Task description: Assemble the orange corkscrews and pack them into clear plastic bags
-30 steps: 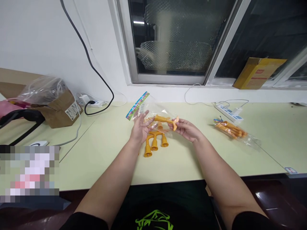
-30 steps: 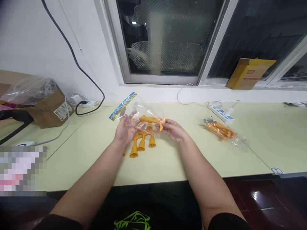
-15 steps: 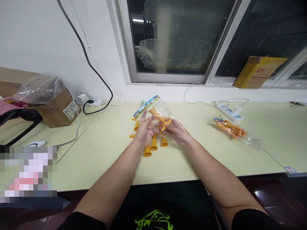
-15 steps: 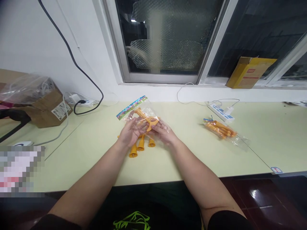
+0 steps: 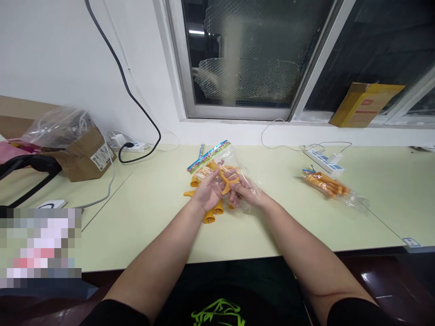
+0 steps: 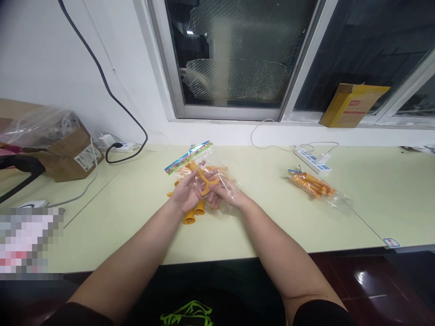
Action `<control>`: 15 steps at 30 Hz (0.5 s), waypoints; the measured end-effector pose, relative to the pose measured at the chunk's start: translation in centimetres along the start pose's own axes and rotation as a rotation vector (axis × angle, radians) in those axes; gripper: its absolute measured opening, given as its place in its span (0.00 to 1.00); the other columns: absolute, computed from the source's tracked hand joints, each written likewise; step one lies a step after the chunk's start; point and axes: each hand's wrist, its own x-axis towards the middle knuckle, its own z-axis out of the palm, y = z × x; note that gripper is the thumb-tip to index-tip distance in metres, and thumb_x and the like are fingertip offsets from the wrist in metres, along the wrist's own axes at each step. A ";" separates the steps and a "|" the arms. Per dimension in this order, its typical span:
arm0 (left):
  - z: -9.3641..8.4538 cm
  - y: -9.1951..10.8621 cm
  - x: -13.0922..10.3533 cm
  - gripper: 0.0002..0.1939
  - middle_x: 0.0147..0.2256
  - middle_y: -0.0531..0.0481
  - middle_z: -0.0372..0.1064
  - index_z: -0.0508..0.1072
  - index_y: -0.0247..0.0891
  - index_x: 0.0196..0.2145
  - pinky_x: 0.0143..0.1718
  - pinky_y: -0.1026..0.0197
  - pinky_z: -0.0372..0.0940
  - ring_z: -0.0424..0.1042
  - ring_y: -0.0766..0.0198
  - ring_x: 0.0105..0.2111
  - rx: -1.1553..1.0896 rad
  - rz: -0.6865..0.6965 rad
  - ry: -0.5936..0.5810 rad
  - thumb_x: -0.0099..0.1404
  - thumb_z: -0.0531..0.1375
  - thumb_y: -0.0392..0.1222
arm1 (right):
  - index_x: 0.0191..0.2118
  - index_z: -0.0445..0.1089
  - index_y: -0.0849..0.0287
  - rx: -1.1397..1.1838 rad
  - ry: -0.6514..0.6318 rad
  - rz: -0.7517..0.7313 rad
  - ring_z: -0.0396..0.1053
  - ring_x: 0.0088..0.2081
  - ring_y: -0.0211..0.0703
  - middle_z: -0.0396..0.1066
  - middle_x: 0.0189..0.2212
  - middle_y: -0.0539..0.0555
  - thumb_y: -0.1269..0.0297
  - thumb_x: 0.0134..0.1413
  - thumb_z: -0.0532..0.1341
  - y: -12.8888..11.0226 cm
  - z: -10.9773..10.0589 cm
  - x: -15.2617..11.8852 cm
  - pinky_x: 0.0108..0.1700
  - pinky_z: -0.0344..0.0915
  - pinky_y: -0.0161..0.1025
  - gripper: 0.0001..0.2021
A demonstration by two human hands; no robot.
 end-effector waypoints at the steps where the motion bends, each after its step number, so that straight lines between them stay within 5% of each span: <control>1: 0.0 -0.2 0.0 0.23 0.52 0.39 0.75 0.67 0.46 0.63 0.48 0.44 0.76 0.80 0.49 0.47 0.008 -0.008 0.013 0.72 0.59 0.45 | 0.52 0.64 0.52 -0.040 0.002 -0.002 0.71 0.20 0.42 0.75 0.22 0.46 0.41 0.58 0.66 0.0 -0.1 0.0 0.24 0.67 0.37 0.25; 6: 0.4 -0.4 0.1 0.22 0.55 0.44 0.73 0.68 0.52 0.61 0.50 0.42 0.75 0.79 0.48 0.49 -0.051 -0.012 0.025 0.71 0.61 0.48 | 0.44 0.70 0.53 -0.256 0.082 -0.023 0.61 0.15 0.35 0.65 0.14 0.42 0.44 0.60 0.65 -0.7 -0.4 -0.2 0.19 0.55 0.32 0.18; 10: 0.4 0.3 0.2 0.18 0.54 0.45 0.73 0.72 0.51 0.57 0.52 0.37 0.72 0.77 0.47 0.52 -0.131 0.043 0.063 0.71 0.60 0.50 | 0.51 0.68 0.52 -0.213 0.148 -0.089 0.66 0.19 0.37 0.73 0.23 0.46 0.46 0.59 0.65 -1.5 0.0 -0.7 0.22 0.60 0.34 0.21; 15: -0.8 2.3 0.1 0.18 0.58 0.44 0.72 0.75 0.48 0.52 0.56 0.35 0.69 0.70 0.43 0.61 -0.262 0.226 0.097 0.71 0.57 0.57 | 0.43 0.69 0.53 -0.147 0.586 -0.380 0.60 0.19 0.36 0.66 0.19 0.44 0.52 0.59 0.63 -2.2 -1.5 -1.2 0.22 0.57 0.34 0.12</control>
